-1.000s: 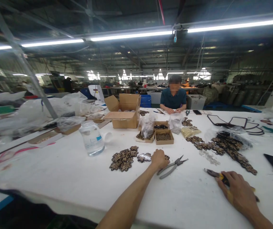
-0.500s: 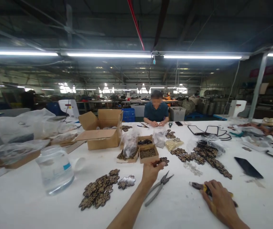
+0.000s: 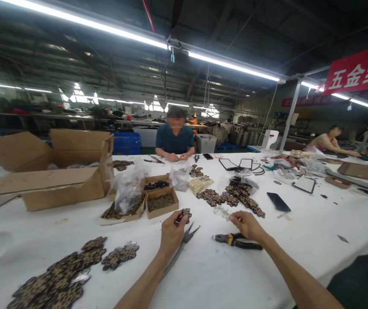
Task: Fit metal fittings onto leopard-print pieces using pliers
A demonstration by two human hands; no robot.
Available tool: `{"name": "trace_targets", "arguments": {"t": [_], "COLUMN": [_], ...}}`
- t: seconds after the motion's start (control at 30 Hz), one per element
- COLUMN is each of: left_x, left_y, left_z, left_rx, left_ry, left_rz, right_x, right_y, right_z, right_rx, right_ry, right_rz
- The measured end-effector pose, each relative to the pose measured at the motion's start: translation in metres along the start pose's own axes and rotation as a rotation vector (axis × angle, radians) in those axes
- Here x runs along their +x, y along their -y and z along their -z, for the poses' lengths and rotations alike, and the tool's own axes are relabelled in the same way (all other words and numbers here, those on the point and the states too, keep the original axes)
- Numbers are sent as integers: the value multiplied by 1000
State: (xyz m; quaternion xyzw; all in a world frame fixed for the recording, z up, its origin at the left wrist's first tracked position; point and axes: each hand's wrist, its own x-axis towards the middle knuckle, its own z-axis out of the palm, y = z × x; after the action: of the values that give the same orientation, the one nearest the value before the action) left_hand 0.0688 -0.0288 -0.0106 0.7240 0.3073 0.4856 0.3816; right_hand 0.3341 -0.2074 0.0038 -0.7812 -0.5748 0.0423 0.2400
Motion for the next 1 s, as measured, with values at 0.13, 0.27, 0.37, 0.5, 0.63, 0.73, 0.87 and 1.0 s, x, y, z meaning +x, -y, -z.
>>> {"name": "trace_targets", "arguments": {"t": [0.13, 0.27, 0.37, 0.5, 0.63, 0.73, 0.87, 1.0], "left_x": [-1, 7, 18, 19, 4, -5, -10, -13], "left_y": [3, 9, 16, 19, 10, 0, -4, -4], "left_z": [0, 10, 27, 41, 39, 37, 38, 37], "left_rx": [-1, 252, 601, 918, 1124, 1163, 1096, 1034], "left_ry": [13, 43, 43, 101, 18, -85, -53, -69], "left_rz": [27, 61, 150, 260, 112, 16, 1, -32], "right_x": [55, 89, 108, 123, 123, 117, 113, 115], "right_y": [-23, -34, -38, -46, -53, -54, -49, -42], "right_z": [17, 2, -15, -27, -33, -36, -40, -34], "right_rx": [-19, -31, -39, -48, -66, -74, -69, -60], "right_ry": [16, 93, 161, 232, 244, 245, 272, 258], "right_rz": [-56, -59, -63, -80, -107, -129, -139, -136]}}
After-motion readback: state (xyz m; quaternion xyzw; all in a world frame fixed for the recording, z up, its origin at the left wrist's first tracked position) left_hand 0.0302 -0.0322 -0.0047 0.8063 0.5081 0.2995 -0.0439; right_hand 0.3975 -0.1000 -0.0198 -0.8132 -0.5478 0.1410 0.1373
